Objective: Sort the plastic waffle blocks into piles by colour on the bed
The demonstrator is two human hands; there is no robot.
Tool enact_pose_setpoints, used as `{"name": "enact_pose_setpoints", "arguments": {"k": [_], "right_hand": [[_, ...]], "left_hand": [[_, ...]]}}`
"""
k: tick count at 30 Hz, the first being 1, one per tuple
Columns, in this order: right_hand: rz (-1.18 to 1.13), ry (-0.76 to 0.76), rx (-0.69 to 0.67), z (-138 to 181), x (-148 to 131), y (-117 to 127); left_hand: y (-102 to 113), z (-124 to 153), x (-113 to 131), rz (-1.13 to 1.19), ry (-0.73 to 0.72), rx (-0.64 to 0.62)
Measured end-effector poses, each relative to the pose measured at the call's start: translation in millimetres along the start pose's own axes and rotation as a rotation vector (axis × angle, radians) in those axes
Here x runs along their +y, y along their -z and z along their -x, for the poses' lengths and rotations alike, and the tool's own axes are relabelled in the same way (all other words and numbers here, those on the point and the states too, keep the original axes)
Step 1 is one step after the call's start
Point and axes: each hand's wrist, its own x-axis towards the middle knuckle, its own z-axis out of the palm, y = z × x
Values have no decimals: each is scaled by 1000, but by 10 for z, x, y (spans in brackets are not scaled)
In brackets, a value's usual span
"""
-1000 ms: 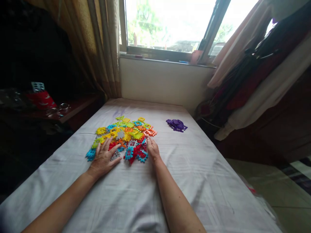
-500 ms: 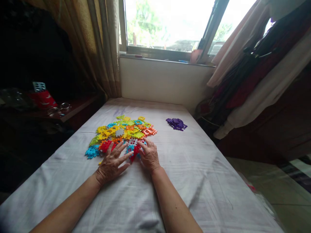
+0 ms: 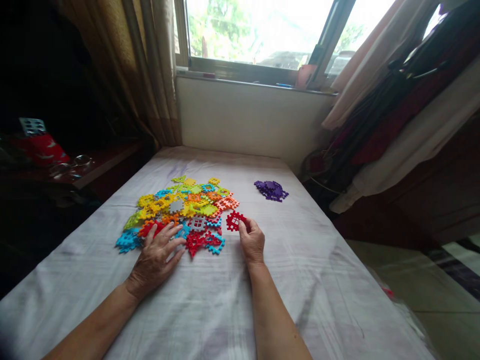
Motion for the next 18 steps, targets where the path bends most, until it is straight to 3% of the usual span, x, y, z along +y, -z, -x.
{"name": "enact_pose_setpoints", "arguments": {"k": [5, 11, 18], "right_hand": [[-94, -69, -49, -18, -26, -22], [-133, -1, -269, 216, -221, -316], [34, -86, 9, -48, 57, -47]], "left_hand": [[-16, -7, -43, 10, 6, 42], [8, -20, -48, 30, -27, 84], [10, -5, -54, 125, 30, 49]]}}
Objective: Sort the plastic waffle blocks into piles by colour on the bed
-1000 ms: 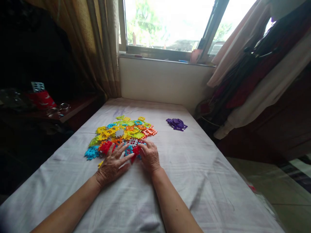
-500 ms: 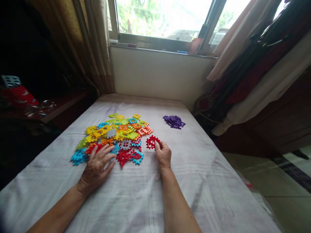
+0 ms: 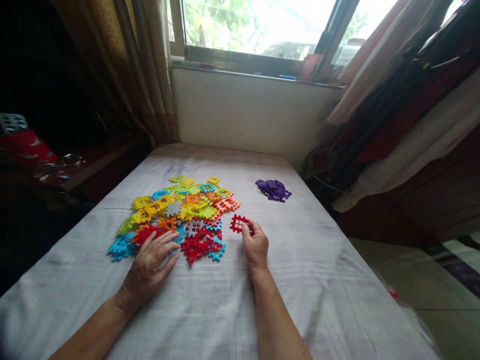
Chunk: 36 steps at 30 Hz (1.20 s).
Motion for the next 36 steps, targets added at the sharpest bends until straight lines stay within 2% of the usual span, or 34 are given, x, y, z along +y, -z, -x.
{"name": "enact_pose_setpoints", "arguments": {"k": [4, 8, 10, 13, 15, 19, 21, 24, 29, 36], "right_hand": [[163, -30, 44, -129, 74, 184], [354, -23, 93, -245, 48, 339], [443, 29, 131, -280, 22, 397], [483, 185, 152, -222, -46, 373], [443, 331, 63, -96, -118, 261], [386, 581, -258, 236, -286, -46], [401, 634, -364, 356, -349, -146], [435, 657, -448, 444, -390, -195], [424, 704, -473, 474, -383, -206], [317, 723, -348, 478, -374, -220]], "left_hand": [[-13, 14, -43, 84, 50, -30], [-18, 5, -67, 120, 110, -4], [-13, -1, -75, 143, 155, 12], [12, -2, -93, 165, 215, 34], [42, 1, -108, 160, 250, 41], [111, -1, -135, 162, 282, 36], [137, -6, -145, 165, 305, 47], [157, -10, -158, 170, 324, 58], [152, 7, -182, 162, 260, 76], [196, 15, -182, 167, 250, 99]]}}
